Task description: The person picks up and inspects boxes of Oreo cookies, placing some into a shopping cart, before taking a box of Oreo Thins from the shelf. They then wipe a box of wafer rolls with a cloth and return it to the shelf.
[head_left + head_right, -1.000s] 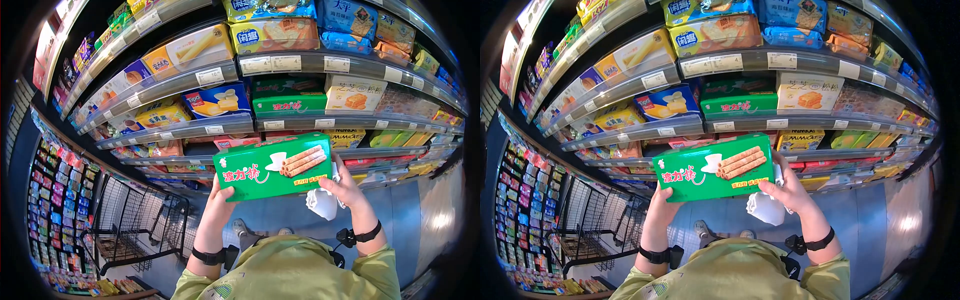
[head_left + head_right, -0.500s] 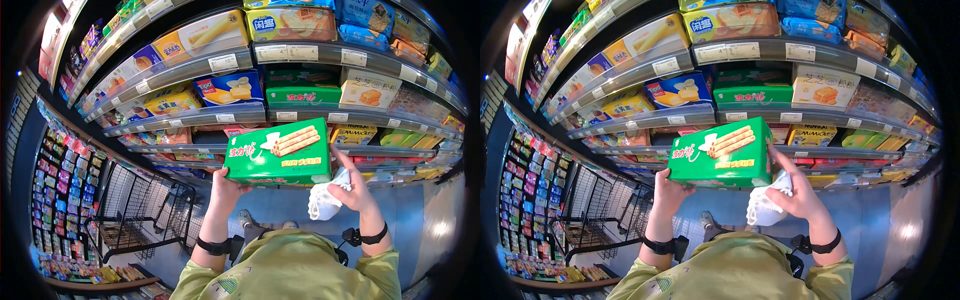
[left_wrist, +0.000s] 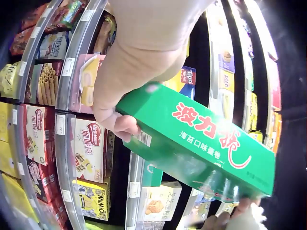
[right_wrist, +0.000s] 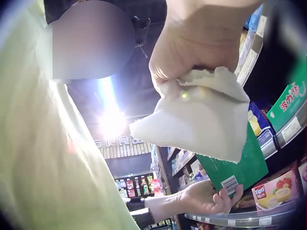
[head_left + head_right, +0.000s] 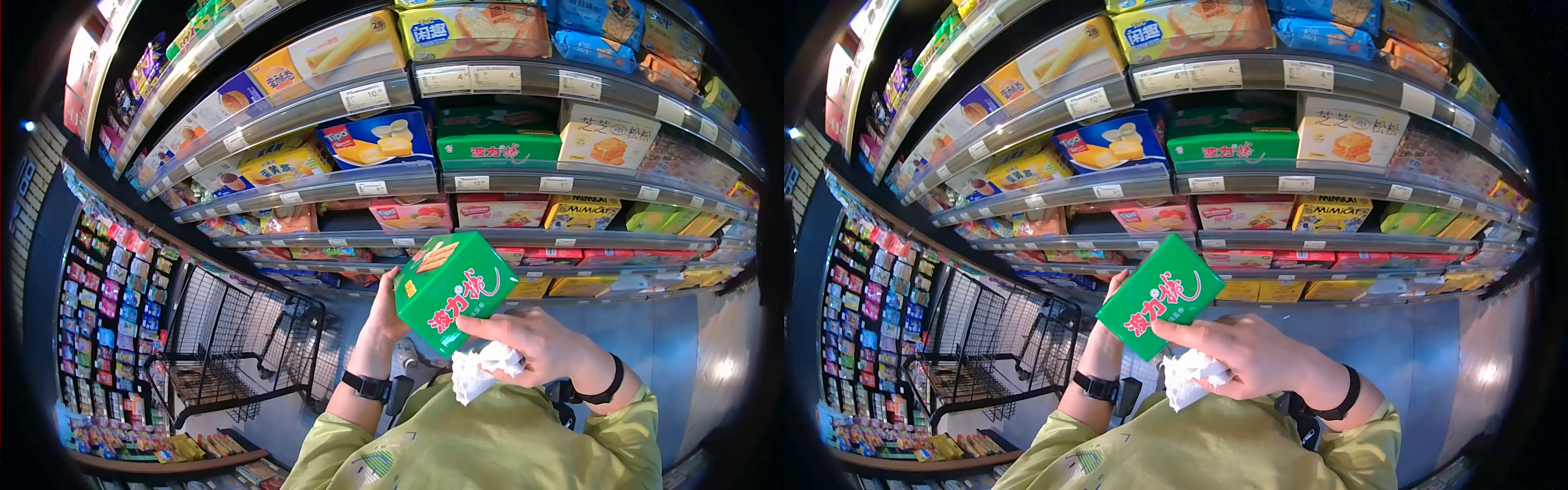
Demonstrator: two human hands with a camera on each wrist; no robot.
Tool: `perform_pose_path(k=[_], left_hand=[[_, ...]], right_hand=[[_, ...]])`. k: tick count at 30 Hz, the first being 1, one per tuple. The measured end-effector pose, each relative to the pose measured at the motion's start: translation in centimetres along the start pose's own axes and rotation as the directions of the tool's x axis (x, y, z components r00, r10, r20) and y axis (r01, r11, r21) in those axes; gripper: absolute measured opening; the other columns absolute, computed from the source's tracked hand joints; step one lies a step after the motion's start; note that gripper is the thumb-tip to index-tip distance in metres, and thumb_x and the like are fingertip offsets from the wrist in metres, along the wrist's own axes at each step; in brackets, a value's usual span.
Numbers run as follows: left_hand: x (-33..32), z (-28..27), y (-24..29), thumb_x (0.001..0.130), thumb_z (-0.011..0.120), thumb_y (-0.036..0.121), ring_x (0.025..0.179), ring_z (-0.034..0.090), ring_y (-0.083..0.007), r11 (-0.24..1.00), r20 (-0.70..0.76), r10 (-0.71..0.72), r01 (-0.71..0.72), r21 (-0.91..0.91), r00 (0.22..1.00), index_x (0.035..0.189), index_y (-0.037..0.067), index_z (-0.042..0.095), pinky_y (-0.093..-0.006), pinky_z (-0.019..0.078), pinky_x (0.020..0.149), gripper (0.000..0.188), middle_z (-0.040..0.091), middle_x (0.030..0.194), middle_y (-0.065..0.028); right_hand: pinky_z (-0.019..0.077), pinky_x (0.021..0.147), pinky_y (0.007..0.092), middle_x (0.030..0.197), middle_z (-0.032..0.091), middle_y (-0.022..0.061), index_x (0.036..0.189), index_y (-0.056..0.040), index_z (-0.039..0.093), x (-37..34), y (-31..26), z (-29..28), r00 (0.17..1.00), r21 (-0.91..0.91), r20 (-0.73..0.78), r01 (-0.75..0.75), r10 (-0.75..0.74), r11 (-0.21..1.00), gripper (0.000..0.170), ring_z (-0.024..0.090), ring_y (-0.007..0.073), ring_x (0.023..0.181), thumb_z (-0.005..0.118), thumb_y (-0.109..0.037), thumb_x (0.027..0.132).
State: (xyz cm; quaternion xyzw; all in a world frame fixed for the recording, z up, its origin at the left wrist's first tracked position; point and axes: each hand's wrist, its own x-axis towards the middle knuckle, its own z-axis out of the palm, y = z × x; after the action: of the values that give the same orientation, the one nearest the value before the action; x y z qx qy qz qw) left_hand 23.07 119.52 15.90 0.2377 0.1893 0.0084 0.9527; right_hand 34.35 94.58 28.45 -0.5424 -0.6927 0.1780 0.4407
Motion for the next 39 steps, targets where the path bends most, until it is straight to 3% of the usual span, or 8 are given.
perform_pose_path(k=[6, 8, 13, 18, 34, 36, 37, 39], left_hand=[[0.7, 0.0, -0.4, 0.095, 0.031, 0.059, 0.128, 0.044, -0.0296, 0.998, 0.171, -0.056, 0.062, -0.031, 0.984, 0.144, 0.009, 0.032, -0.0464, 0.0348, 0.107, 0.070, 0.042, 0.143, -0.0139], [0.9, 0.3, -0.7, 0.092, 0.036, 0.059, 0.130, 0.041, -0.0371, 0.996, 0.212, -0.050, 0.064, -0.060, 0.976, 0.141, 0.007, 0.036, -0.0525, 0.0335, 0.108, 0.072, 0.039, 0.144, -0.0175], [1.2, 0.4, -0.9, 0.092, 0.038, 0.060, 0.128, 0.043, -0.0343, 0.998, 0.224, 0.016, 0.000, -0.069, 0.974, 0.140, 0.004, 0.036, -0.0508, 0.0351, 0.107, 0.074, 0.043, 0.139, -0.0185], [0.9, 1.2, -0.5, 0.091, 0.042, 0.061, 0.126, 0.045, -0.0335, 0.991, 0.269, -0.050, 0.082, -0.107, 0.962, 0.141, 0.003, 0.033, -0.0490, 0.0370, 0.106, 0.077, 0.044, 0.138, -0.0190], [0.7, -0.1, -0.7, 0.090, 0.039, 0.064, 0.130, 0.042, -0.0347, 0.995, 0.192, -0.064, 0.077, -0.060, 0.979, 0.144, 0.008, 0.032, -0.0506, 0.0337, 0.108, 0.078, 0.038, 0.144, -0.0171], [0.9, -0.7, -0.6, 0.097, 0.025, 0.058, 0.132, 0.039, -0.0287, 0.999, 0.189, -0.048, 0.050, -0.007, 0.981, 0.146, 0.014, 0.031, -0.0452, 0.0301, 0.110, 0.066, 0.038, 0.146, -0.0107], [0.8, -0.9, -0.6, 0.096, 0.029, 0.058, 0.132, 0.040, -0.0285, 0.997, 0.140, -0.048, 0.056, -0.057, 0.989, 0.145, 0.013, 0.033, -0.0448, 0.0298, 0.110, 0.066, 0.039, 0.146, -0.0104], [0.0, 0.3, -0.4, 0.094, 0.033, 0.060, 0.132, 0.039, -0.0285, 0.992, 0.047, 0.092, -0.096, 0.088, 0.995, 0.144, 0.013, 0.035, -0.0451, 0.0290, 0.110, 0.069, 0.039, 0.146, -0.0103]], right_hand=[[0.0534, 0.065, 0.0362, 0.100, 0.066, 0.0070, 0.142, -0.0127, 0.038, 0.7, -0.3, 0.9, 0.993, -0.047, 0.000, 0.121, -0.121, 0.992, 0.087, 0.064, 0.0268, 0.076, 0.073, -0.005, 0.062], [0.0537, 0.067, 0.0358, 0.100, 0.066, 0.0062, 0.141, -0.0128, 0.040, 0.7, -0.5, 1.0, 0.996, -0.089, 0.032, 0.081, -0.078, 0.993, 0.089, 0.064, 0.0270, 0.079, 0.075, -0.006, 0.059], [0.0537, 0.065, 0.0359, 0.096, 0.067, 0.0067, 0.141, -0.0125, 0.040, 0.8, -0.5, 1.1, 0.995, -0.110, 0.039, 0.098, -0.094, 0.989, 0.089, 0.064, 0.0275, 0.075, 0.076, -0.007, 0.059], [0.0531, 0.063, 0.0353, 0.092, 0.066, 0.0067, 0.142, -0.0124, 0.039, 0.9, -0.4, 1.2, 0.995, -0.116, 0.034, 0.099, -0.095, 0.988, 0.090, 0.064, 0.0267, 0.071, 0.075, -0.007, 0.060], [0.0525, 0.064, 0.0359, 0.093, 0.067, 0.0069, 0.142, -0.0113, 0.039, 0.9, -0.1, 1.3, 0.995, -0.096, 0.003, 0.102, -0.102, 0.990, 0.088, 0.064, 0.0273, 0.074, 0.074, -0.006, 0.061], [0.0532, 0.066, 0.0359, 0.096, 0.067, 0.0073, 0.140, -0.0111, 0.041, 0.8, -0.1, 1.0, 0.996, -0.084, 0.008, 0.084, -0.083, 0.993, 0.084, 0.064, 0.0275, 0.076, 0.073, -0.006, 0.064], [0.0532, 0.066, 0.0359, 0.096, 0.067, 0.0073, 0.140, -0.0111, 0.041, 0.7, 0.0, 0.7, 0.997, -0.108, -0.004, 0.080, -0.081, 0.991, 0.084, 0.064, 0.0275, 0.076, 0.073, -0.006, 0.064], [0.0539, 0.068, 0.0352, 0.100, 0.067, 0.0078, 0.136, -0.0098, 0.046, 0.3, 0.5, 0.3, 0.992, -0.051, -0.067, 0.099, -0.102, 0.994, 0.074, 0.065, 0.0272, 0.078, 0.072, -0.006, 0.067]])
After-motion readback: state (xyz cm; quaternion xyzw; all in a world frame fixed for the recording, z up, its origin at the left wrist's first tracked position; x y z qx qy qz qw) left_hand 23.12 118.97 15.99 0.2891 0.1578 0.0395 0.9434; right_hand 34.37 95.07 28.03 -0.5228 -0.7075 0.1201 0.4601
